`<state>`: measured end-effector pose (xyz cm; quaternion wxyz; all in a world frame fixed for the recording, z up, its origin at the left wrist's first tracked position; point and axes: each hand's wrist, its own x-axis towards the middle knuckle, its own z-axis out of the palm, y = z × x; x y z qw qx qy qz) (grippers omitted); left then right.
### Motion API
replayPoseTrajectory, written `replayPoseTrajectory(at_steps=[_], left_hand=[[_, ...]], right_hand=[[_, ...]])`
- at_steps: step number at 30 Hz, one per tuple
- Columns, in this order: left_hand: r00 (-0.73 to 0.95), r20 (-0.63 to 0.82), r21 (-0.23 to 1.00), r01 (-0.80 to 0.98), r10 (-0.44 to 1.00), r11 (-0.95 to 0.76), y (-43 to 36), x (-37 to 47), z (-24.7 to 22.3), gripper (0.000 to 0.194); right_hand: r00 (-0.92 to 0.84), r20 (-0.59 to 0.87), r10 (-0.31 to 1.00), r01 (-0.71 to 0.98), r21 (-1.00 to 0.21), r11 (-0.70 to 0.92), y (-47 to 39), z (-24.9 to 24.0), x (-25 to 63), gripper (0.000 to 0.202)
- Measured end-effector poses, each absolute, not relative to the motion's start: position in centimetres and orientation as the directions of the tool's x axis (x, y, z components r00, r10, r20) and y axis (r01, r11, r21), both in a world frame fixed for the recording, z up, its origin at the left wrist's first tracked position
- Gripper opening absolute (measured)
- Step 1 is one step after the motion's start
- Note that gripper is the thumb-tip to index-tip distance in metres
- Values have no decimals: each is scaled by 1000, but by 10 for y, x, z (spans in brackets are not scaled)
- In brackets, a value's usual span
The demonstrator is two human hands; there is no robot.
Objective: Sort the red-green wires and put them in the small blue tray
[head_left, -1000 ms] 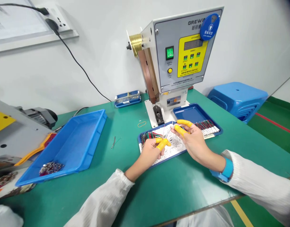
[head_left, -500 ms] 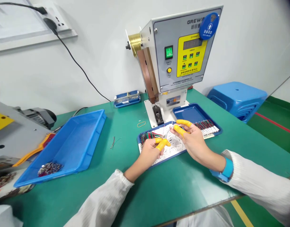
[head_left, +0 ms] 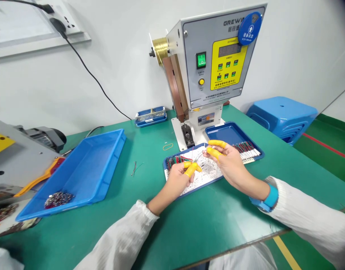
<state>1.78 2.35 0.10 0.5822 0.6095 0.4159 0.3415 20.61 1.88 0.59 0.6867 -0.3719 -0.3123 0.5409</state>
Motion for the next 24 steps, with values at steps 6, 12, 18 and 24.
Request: replayPoseTrajectory(at_steps=[6, 12, 18, 24], left_hand=[[370, -64, 995, 97, 927, 30, 23, 17, 2, 37], [369, -53, 996, 83, 928, 24, 24, 16, 0, 35], [365, -56, 996, 88, 929, 25, 23, 17, 3, 34], [340, -28, 998, 68, 940, 5, 22, 17, 5, 32]], right_hand=[[218, 41, 975, -475, -869, 143, 19, 4, 206, 37], [217, 43, 975, -479, -866, 144, 18, 4, 205, 38], [210, 43, 977, -481, -865, 142, 18, 4, 206, 38], [204, 40, 978, -466, -875, 133, 18, 3, 205, 37]])
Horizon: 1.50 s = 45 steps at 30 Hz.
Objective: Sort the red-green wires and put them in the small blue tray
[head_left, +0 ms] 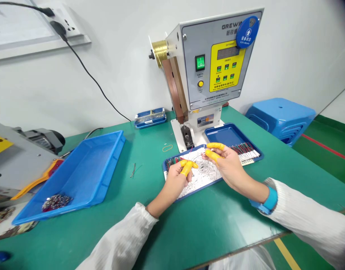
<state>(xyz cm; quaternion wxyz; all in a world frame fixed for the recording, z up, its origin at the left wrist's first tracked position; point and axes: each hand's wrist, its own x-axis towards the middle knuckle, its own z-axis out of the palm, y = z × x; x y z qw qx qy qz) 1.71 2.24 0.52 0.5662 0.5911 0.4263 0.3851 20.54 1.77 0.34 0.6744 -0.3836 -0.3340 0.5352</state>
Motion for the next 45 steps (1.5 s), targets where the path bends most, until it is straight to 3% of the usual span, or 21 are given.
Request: replayPoseTrajectory(at_steps=[16, 45], left_hand=[[411, -35, 994, 111, 911, -12, 25, 15, -4, 36], [381, -44, 997, 72, 924, 18, 23, 17, 2, 36]], right_hand=[[200, 55, 978, -462, -875, 143, 19, 4, 206, 36], [115, 81, 990, -274, -955, 110, 24, -7, 207, 29]])
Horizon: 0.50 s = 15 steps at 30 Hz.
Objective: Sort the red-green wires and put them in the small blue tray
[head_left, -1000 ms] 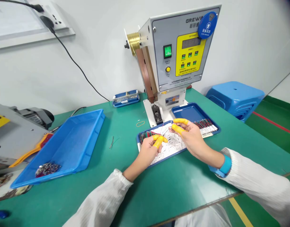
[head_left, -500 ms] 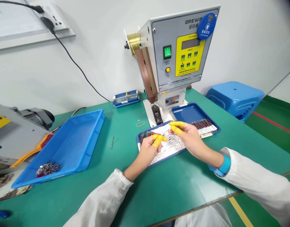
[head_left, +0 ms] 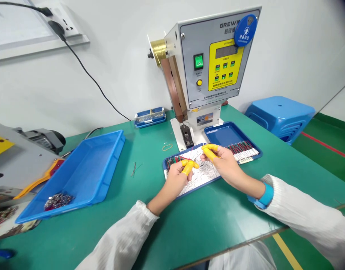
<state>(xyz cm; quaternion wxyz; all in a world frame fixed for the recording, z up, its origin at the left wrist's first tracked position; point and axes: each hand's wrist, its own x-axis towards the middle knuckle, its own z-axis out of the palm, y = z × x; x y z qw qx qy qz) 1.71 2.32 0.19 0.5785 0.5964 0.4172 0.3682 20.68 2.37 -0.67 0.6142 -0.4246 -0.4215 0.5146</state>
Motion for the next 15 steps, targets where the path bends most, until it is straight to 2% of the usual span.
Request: replayPoseTrajectory(at_steps=[9, 15], left_hand=[[381, -40, 997, 78, 924, 11, 23, 17, 1, 35], [377, -38, 998, 68, 925, 13, 24, 17, 1, 32]], right_hand=[[63, 77, 995, -242, -966, 90, 26, -8, 209, 31], [43, 210, 977, -175, -961, 214, 23, -10, 207, 27]])
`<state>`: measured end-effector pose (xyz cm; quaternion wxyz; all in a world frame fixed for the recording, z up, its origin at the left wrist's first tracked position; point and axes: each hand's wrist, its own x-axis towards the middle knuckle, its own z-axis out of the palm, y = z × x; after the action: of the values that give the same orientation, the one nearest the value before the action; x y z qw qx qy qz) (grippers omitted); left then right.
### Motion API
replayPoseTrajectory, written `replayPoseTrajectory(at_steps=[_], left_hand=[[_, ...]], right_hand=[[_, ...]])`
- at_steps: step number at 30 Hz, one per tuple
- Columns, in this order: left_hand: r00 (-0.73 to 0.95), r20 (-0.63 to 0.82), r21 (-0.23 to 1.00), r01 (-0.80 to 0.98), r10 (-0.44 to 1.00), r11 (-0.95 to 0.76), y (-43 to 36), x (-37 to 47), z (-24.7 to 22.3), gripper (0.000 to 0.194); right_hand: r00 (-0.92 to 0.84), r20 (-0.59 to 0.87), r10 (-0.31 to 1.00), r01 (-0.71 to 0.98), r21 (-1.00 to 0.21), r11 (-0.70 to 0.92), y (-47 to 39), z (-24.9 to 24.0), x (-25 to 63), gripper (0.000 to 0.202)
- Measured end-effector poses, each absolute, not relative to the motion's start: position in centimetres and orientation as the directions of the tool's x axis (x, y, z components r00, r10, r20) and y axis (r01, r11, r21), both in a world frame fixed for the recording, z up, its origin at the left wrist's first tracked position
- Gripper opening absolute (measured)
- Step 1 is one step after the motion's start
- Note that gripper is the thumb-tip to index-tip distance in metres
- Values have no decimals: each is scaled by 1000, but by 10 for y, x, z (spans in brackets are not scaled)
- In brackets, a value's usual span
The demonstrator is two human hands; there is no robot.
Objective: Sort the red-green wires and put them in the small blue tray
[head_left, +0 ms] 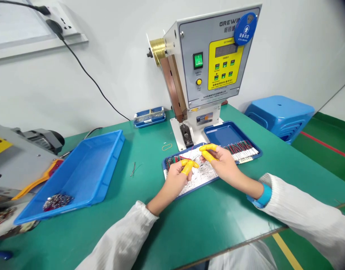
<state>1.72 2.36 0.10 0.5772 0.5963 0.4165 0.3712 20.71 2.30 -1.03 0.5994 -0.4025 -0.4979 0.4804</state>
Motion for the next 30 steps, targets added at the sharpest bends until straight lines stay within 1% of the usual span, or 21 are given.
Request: replayPoseTrajectory(at_steps=[3, 7, 11, 14, 17, 21, 30], left_hand=[[385, -30, 998, 66, 922, 5, 24, 17, 1, 30], [406, -30, 997, 75, 913, -1, 24, 18, -1, 31], [431, -6, 995, 92, 902, -37, 25, 16, -4, 29], [445, 16, 989, 124, 895, -80, 25, 15, -5, 32], [459, 23, 985, 141, 888, -99, 25, 15, -5, 36], [465, 1, 991, 118, 885, -63, 26, 15, -6, 33], [452, -9, 998, 56, 892, -18, 26, 14, -9, 41]], right_hand=[[36, 251, 967, -147, -956, 254, 20, -11, 205, 25], [46, 261, 964, -153, -952, 265, 16, -8, 203, 31], [-12, 290, 957, -178, -942, 283, 12, -5, 201, 32], [-59, 280, 958, -205, -943, 263, 11, -4, 200, 32], [-72, 265, 962, -196, -949, 247, 11, -4, 199, 32], [-52, 269, 962, -194, -947, 254, 12, -4, 199, 33], [45, 301, 953, -172, -937, 304, 15, -6, 202, 37]])
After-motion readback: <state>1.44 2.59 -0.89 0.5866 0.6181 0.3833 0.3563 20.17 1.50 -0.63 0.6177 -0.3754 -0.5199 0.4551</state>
